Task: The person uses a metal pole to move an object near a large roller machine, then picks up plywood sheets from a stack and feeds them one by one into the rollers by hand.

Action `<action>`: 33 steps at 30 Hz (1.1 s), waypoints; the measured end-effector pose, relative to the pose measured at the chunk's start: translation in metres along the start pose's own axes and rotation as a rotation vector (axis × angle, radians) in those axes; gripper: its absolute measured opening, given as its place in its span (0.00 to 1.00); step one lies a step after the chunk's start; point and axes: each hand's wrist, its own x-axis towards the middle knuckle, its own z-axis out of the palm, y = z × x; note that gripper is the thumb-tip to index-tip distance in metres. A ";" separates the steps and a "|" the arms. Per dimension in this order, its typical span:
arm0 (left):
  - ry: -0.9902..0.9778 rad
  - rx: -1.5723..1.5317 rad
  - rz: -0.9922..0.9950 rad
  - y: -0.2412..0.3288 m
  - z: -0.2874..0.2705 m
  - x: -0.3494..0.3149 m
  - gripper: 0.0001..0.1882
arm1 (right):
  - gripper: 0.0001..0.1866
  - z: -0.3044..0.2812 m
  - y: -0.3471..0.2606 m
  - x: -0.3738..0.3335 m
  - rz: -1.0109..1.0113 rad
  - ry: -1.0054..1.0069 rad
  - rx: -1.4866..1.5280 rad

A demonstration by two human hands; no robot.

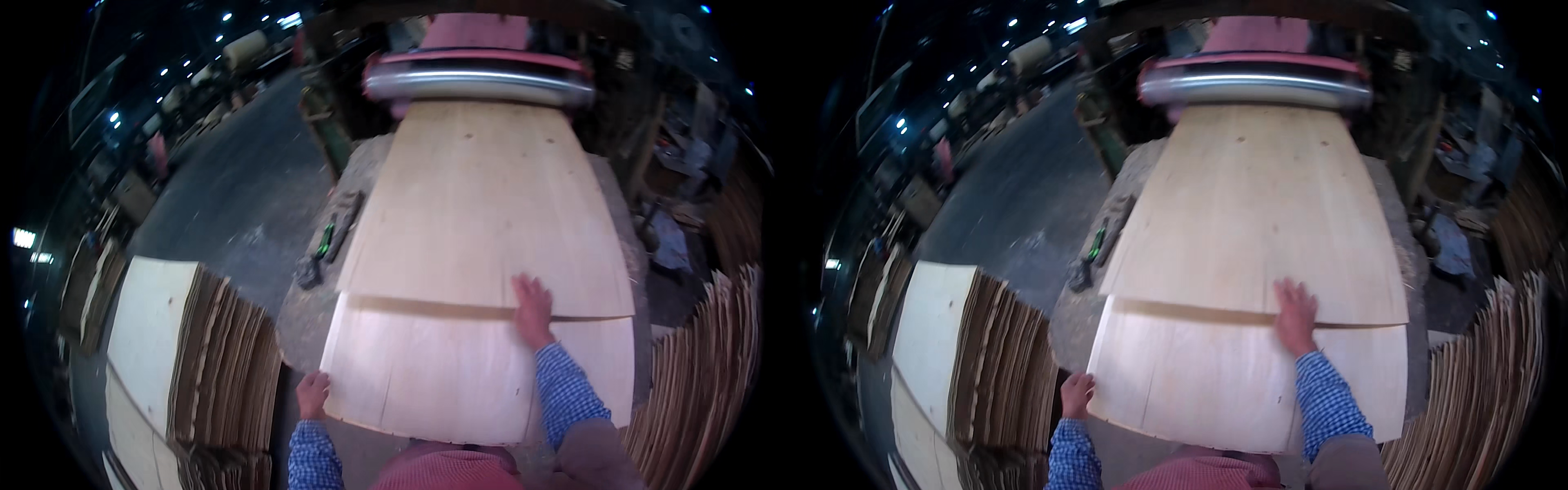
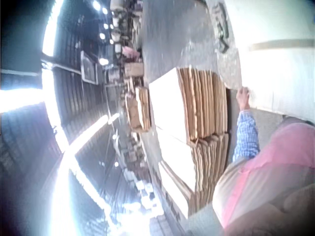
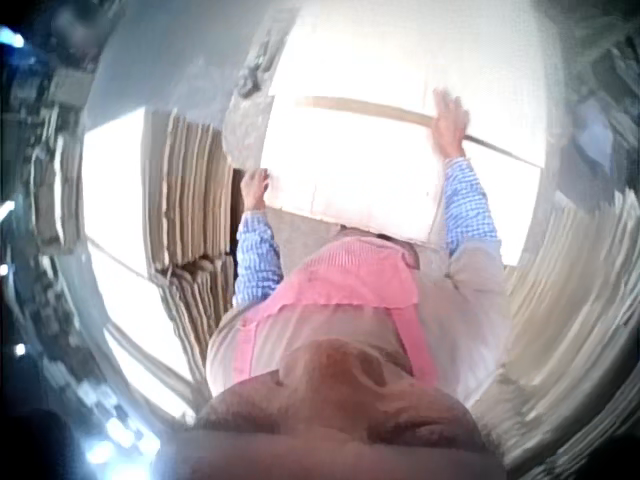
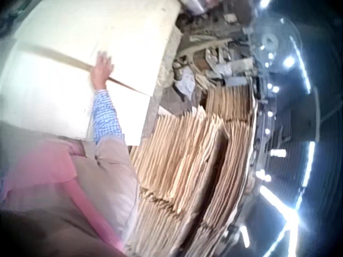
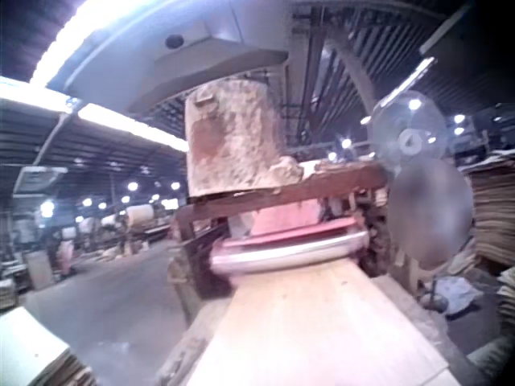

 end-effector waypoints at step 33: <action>-0.926 -0.683 -0.045 0.117 -0.021 -0.092 0.21 | 0.36 -0.086 -0.096 -0.240 -0.018 -0.085 0.080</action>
